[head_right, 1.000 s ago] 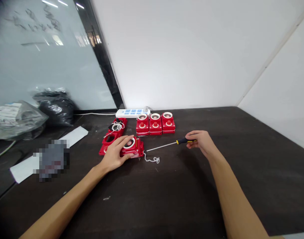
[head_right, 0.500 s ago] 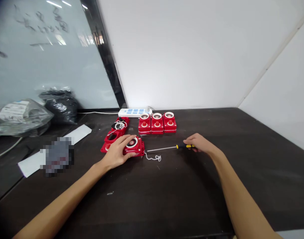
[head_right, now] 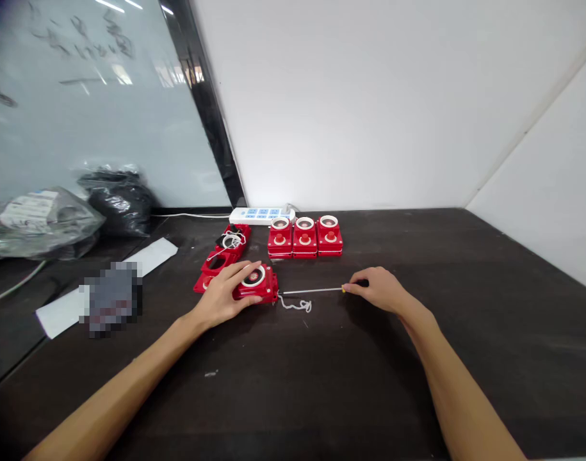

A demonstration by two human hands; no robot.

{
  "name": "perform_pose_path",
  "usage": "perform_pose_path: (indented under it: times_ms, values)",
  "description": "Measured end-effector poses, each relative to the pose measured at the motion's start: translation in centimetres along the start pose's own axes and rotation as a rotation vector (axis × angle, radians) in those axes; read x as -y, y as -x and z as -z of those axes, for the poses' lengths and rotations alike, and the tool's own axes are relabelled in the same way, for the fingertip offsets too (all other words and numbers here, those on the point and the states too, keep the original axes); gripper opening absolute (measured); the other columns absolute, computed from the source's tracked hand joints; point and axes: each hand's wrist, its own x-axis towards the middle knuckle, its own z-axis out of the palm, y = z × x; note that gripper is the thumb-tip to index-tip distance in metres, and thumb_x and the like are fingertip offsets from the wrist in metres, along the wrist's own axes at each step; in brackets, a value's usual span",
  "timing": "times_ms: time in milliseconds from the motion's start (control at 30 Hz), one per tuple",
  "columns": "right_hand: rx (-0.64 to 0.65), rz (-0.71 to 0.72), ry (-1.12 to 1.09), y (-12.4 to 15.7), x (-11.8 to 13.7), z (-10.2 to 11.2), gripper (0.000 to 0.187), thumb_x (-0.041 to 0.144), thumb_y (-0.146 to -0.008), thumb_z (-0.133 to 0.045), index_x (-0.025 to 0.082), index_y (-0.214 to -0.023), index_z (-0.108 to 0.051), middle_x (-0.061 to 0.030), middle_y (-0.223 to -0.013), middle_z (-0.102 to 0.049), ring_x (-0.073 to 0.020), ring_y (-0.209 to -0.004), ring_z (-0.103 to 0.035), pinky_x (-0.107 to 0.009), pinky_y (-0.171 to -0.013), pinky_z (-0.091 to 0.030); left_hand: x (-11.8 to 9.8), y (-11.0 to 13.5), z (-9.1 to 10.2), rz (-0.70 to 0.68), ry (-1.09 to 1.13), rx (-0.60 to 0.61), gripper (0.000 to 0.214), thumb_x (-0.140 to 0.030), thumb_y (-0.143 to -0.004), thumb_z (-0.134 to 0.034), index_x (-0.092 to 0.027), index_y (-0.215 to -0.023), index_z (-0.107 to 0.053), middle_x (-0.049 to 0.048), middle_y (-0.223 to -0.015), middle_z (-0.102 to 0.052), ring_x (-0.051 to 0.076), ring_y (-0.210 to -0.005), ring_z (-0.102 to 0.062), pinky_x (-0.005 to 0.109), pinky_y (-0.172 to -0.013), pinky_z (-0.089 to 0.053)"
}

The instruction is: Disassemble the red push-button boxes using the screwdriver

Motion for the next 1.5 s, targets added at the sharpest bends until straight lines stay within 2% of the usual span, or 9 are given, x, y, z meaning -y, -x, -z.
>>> perform_pose_path:
  times_ms: [200, 467, 600, 733, 1033, 1233, 1333, 1433, 1500]
  values:
    - [-0.068, -0.032, -0.214, -0.2, -0.9, -0.3, 0.028, 0.046, -0.077, -0.067, 0.024, -0.089, -0.079, -0.0046, -0.094, -0.077, -0.0277, -0.094, -0.068, -0.036, -0.087, -0.047, 0.5, 0.1, -0.2, -0.003, 0.007, -0.07, 0.069, -0.053, -0.08, -0.069, -0.023, -0.14, -0.051, 0.014, -0.136, -0.055, 0.031, -0.124, -0.054, 0.049, -0.106, -0.044]
    - [-0.341, -0.387, -1.041, -0.9, -1.7, -1.3, 0.035, 0.036, -0.062, -0.082, 0.019, -0.09, -0.071, -0.0044, -0.079, -0.069, -0.016, -0.066, -0.064, -0.026, -0.056, -0.052, -0.3, -0.3, -0.7, 0.022, 0.028, -0.092, 0.068, -0.052, -0.082, -0.068, -0.026, -0.141, -0.049, 0.0116, -0.134, -0.056, 0.03, -0.123, -0.055, 0.048, -0.104, -0.045]
    - [-0.244, -0.497, -0.934, -0.5, -1.6, -1.3, 0.038, 0.051, -0.071, -0.075, 0.016, -0.081, -0.066, -0.0002, -0.049, -0.055, -0.0082, -0.032, -0.041, -0.02, -0.03, -0.028, -0.3, -0.3, -0.5, 0.021, 0.028, -0.074, 0.068, -0.052, -0.081, -0.069, -0.026, -0.141, -0.05, 0.0116, -0.134, -0.056, 0.03, -0.123, -0.055, 0.048, -0.105, -0.044]
    - [-0.097, -0.434, -0.843, 0.0, -1.9, -1.0, 0.047, 0.062, -0.074, -0.069, 0.015, -0.083, -0.063, 0.005, -0.043, -0.044, -0.0016, -0.031, -0.023, -0.016, -0.033, -0.01, 0.1, -0.2, -0.3, 0.033, 0.047, -0.074, 0.068, -0.052, -0.081, -0.069, -0.026, -0.14, -0.05, 0.0111, -0.134, -0.056, 0.029, -0.123, -0.055, 0.046, -0.105, -0.045]
    - [-0.085, -0.315, -1.059, 0.0, -2.2, -0.8, 0.044, 0.049, -0.067, -0.082, 0.02, -0.086, -0.055, 0.0072, -0.055, -0.045, -0.0018, -0.043, -0.03, -0.014, -0.04, -0.019, 0.7, 0.3, -0.8, 0.015, 0.061, -0.156, 0.066, -0.053, -0.08, -0.07, -0.026, -0.138, -0.054, 0.0115, -0.13, -0.059, 0.03, -0.118, -0.058, 0.046, -0.102, -0.048]
    - [-0.116, -0.147, -1.056, 0.3, -2.6, -0.5, 0.042, 0.036, -0.059, -0.089, 0.021, -0.088, -0.061, 0.0014, -0.084, -0.056, -0.0098, -0.069, -0.053, -0.024, -0.064, -0.053, 0.7, 0.2, -0.5, 0.017, 0.105, -0.137, 0.067, -0.053, -0.079, -0.07, -0.028, -0.138, -0.054, 0.0102, -0.13, -0.059, 0.029, -0.118, -0.059, 0.046, -0.102, -0.048]
    - [-0.125, -0.152, -1.067, 0.4, -2.2, -0.6, 0.043, 0.035, -0.059, -0.088, 0.022, -0.091, -0.063, -0.0003, -0.089, -0.058, -0.0138, -0.075, -0.059, -0.029, -0.068, -0.056, 0.6, 0.1, -0.4, 0.02, 0.12, -0.123, 0.067, -0.053, -0.079, -0.071, -0.028, -0.139, -0.053, 0.0097, -0.132, -0.058, 0.029, -0.12, -0.057, 0.046, -0.104, -0.047]
    - [-0.103, -0.295, -0.998, 0.3, -1.7, -0.8, 0.04, 0.051, -0.074, -0.074, 0.019, -0.097, -0.064, -0.0008, -0.075, -0.057, -0.0079, -0.047, -0.047, -0.021, -0.038, -0.034, 0.6, 0.1, -0.3, 0.015, 0.124, -0.107, 0.067, -0.053, -0.079, -0.07, -0.027, -0.139, -0.052, 0.01, -0.132, -0.058, 0.028, -0.121, -0.057, 0.045, -0.104, -0.046]
    - [-0.151, -0.332, -0.948, 0.2, -1.5, -0.9, 0.042, 0.054, -0.077, -0.069, 0.017, -0.097, -0.065, -0.0004, -0.072, -0.056, -0.0025, -0.038, -0.032, -0.02, -0.035, -0.016, 0.6, 0.2, -0.3, 0.009, 0.126, -0.101, 0.067, -0.052, -0.08, -0.07, -0.026, -0.139, -0.053, 0.0106, -0.132, -0.058, 0.029, -0.121, -0.057, 0.045, -0.104, -0.046]
